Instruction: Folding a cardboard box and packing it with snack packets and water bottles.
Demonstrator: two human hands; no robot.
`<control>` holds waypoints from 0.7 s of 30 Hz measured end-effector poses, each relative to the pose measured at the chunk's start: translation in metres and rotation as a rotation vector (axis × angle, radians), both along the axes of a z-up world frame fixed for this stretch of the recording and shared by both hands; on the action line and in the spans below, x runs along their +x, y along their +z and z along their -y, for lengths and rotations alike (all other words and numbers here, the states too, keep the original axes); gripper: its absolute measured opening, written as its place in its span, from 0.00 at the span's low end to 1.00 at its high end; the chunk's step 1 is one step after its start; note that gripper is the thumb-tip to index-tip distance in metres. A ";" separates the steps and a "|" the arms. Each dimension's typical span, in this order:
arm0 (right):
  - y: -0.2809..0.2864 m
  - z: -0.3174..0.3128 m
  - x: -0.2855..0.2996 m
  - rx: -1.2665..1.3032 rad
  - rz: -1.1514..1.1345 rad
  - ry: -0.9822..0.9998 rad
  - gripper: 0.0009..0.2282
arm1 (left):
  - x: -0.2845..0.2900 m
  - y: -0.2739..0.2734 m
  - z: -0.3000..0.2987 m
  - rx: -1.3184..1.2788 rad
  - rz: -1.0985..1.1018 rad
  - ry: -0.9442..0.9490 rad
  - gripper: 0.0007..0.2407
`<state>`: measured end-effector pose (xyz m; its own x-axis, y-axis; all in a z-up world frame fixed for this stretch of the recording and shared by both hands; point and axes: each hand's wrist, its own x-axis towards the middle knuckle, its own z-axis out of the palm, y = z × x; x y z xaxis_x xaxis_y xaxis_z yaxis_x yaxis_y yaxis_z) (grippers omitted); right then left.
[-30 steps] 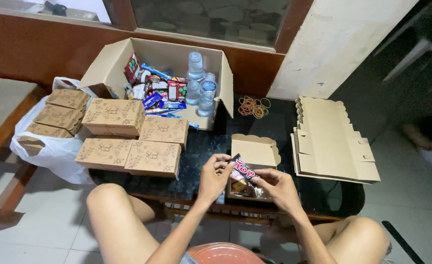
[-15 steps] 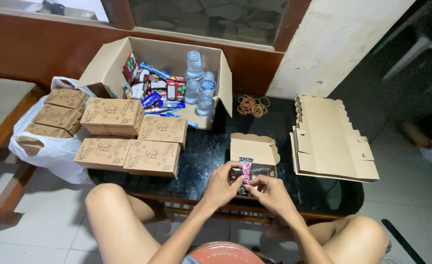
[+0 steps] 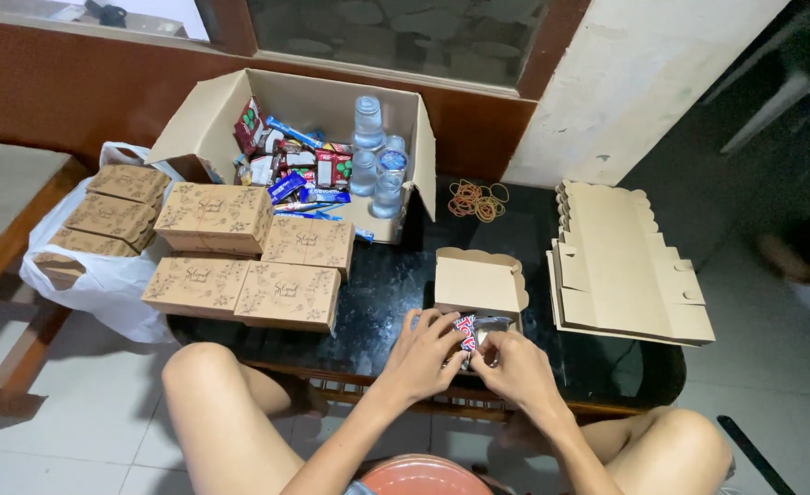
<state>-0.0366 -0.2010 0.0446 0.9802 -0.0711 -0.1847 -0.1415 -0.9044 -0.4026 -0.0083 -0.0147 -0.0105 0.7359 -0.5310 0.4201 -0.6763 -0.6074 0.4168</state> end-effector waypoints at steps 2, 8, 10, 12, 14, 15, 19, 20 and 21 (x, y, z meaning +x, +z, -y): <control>-0.001 0.000 -0.003 -0.016 0.008 0.011 0.10 | -0.003 0.003 0.001 0.013 -0.015 -0.007 0.11; 0.005 -0.002 -0.004 -0.036 0.064 0.057 0.09 | -0.009 0.006 0.004 0.046 -0.110 -0.053 0.13; 0.008 -0.002 -0.005 -0.025 0.082 0.073 0.09 | -0.010 0.006 0.004 0.049 -0.126 -0.057 0.13; 0.005 -0.001 -0.006 -0.052 0.136 0.102 0.09 | -0.010 0.007 0.005 0.061 -0.132 -0.059 0.13; 0.002 0.000 -0.005 -0.059 0.152 0.107 0.09 | -0.009 0.003 0.004 0.067 -0.133 -0.060 0.13; 0.001 0.000 -0.005 -0.066 0.167 0.113 0.09 | -0.008 0.001 0.003 0.073 -0.136 -0.059 0.14; -0.003 0.005 -0.003 -0.053 0.178 0.106 0.08 | -0.002 -0.005 0.001 0.035 -0.095 -0.059 0.12; -0.005 0.008 -0.001 -0.077 0.216 0.100 0.07 | 0.000 -0.003 0.000 0.004 -0.071 -0.052 0.11; -0.008 0.012 0.000 -0.101 0.253 0.095 0.07 | 0.002 -0.001 -0.002 -0.027 -0.048 -0.044 0.10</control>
<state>-0.0364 -0.2128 0.0368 0.9974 0.0180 0.0696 0.0395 -0.9462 -0.3212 -0.0064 -0.0132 -0.0117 0.7314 -0.5526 0.3996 -0.6813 -0.5655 0.4648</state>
